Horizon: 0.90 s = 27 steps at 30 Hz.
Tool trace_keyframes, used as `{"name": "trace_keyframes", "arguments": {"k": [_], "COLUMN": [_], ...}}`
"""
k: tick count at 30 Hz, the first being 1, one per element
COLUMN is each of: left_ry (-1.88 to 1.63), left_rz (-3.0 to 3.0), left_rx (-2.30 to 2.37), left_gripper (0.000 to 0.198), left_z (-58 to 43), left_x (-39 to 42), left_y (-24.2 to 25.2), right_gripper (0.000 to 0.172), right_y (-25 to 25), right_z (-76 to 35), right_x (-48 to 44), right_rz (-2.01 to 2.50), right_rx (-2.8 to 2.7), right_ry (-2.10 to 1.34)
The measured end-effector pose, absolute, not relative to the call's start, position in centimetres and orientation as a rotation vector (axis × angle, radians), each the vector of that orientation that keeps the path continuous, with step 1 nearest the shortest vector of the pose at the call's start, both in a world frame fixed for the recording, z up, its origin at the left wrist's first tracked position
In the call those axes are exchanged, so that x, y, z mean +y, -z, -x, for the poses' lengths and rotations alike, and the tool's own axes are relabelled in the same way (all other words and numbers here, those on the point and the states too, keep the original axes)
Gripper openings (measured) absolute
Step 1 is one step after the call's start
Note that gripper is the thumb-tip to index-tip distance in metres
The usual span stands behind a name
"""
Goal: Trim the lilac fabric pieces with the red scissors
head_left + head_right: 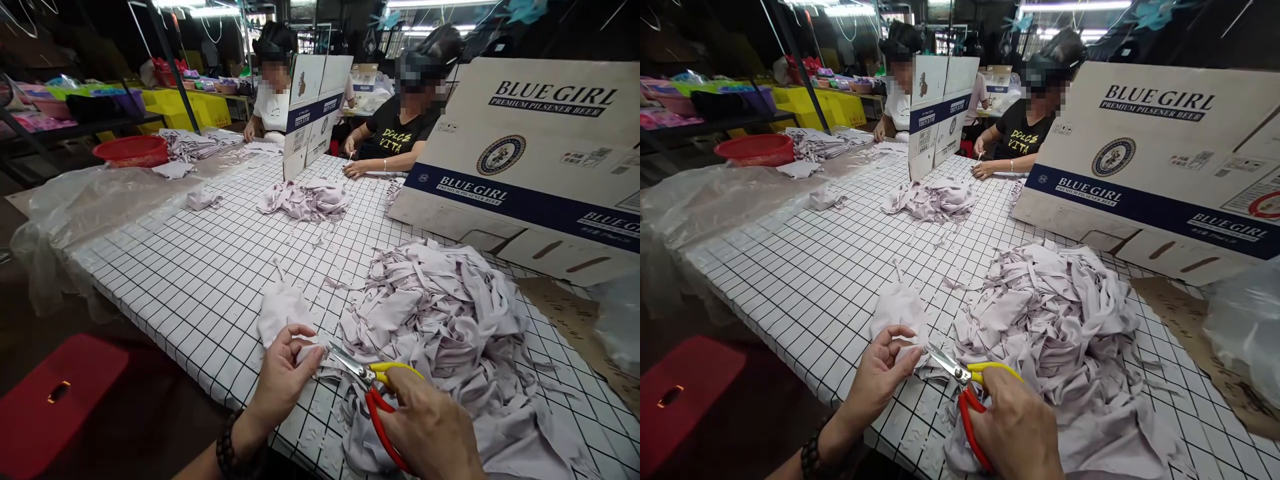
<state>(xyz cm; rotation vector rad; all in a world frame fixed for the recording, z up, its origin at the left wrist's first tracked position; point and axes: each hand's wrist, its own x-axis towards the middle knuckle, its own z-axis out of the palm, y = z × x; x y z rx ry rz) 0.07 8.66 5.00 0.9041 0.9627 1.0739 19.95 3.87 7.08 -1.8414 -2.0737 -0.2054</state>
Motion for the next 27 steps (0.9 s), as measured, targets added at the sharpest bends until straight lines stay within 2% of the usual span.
{"name": "trace_keyframes", "arguments": {"k": [10, 20, 27], "left_ry": [-1.069, -1.103, -1.079], "left_rz": [-0.928, -0.908, -0.915], "left_rx": [1.006, 1.057, 1.07], "left_gripper": [0.037, 0.045, 0.043], "left_z": [-0.2, -0.4, -0.3], "left_x": [8.5, 8.5, 8.5], "left_y": [-5.0, -4.5, -4.9], "right_gripper": [0.014, 0.021, 0.026], "right_y": [-7.2, -6.8, -6.7], "right_z": [-19.1, -18.9, -18.8], "right_x": [4.2, 4.4, 4.8], "right_rz": [1.818, 1.775, 1.734], "right_rx": [-2.064, -2.118, -2.114], "right_ry": [0.23, 0.412, 0.443]}}
